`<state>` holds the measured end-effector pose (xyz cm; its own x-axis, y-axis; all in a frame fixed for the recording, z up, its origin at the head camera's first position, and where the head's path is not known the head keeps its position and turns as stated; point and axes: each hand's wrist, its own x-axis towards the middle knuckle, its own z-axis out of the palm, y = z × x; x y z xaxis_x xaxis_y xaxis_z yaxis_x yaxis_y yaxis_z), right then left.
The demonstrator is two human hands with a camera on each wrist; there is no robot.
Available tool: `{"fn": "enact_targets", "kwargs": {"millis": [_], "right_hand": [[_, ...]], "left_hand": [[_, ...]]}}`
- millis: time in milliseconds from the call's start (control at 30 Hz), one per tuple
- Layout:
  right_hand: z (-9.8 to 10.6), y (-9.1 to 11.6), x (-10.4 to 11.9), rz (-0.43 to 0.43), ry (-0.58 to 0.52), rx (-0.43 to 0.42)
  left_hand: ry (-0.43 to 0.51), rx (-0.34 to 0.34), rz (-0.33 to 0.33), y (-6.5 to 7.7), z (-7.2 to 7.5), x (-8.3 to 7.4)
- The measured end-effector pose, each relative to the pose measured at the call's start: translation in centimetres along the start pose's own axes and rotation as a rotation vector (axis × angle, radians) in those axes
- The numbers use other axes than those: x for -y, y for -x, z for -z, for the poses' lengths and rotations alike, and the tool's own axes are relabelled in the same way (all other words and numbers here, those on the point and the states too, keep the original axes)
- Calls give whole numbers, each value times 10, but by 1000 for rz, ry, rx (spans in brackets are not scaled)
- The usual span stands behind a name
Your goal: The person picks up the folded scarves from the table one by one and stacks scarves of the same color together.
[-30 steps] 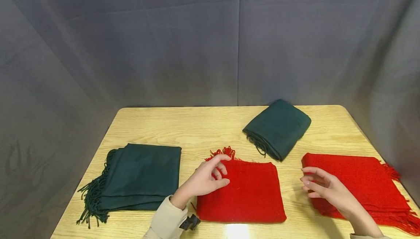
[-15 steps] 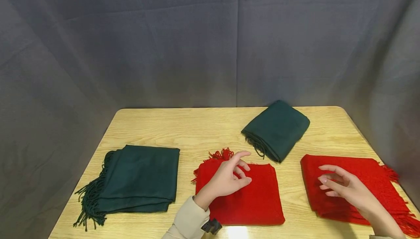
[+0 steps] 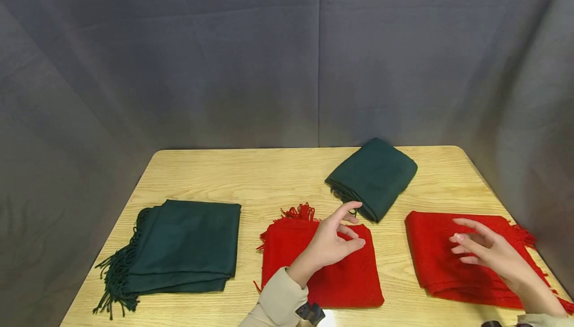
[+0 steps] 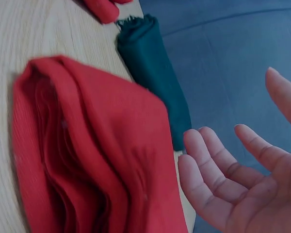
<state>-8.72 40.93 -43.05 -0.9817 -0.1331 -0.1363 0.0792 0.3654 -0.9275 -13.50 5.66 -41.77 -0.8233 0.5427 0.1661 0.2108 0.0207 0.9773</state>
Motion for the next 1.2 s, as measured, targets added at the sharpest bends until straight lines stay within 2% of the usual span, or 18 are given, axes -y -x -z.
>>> {"fn": "enact_targets", "kwargs": {"millis": [433,767,967,1100,1200], "right_hand": [[34,3,-25,-80,4,-52],[69,7,-62,-143,0,-111],[83,8,-64,-216,9,-121],[92,5,-66,-297,91,-135],[102,2,-80,-328,153,-161]], "left_hand": [[-41,-28,56,-10,-20,13],[-27,-44,107,-16,-31,16],[-52,-30,160,-20,-40,15],[-62,-26,178,-23,-47,14],[-51,-30,190,-24,-52,14]]}}
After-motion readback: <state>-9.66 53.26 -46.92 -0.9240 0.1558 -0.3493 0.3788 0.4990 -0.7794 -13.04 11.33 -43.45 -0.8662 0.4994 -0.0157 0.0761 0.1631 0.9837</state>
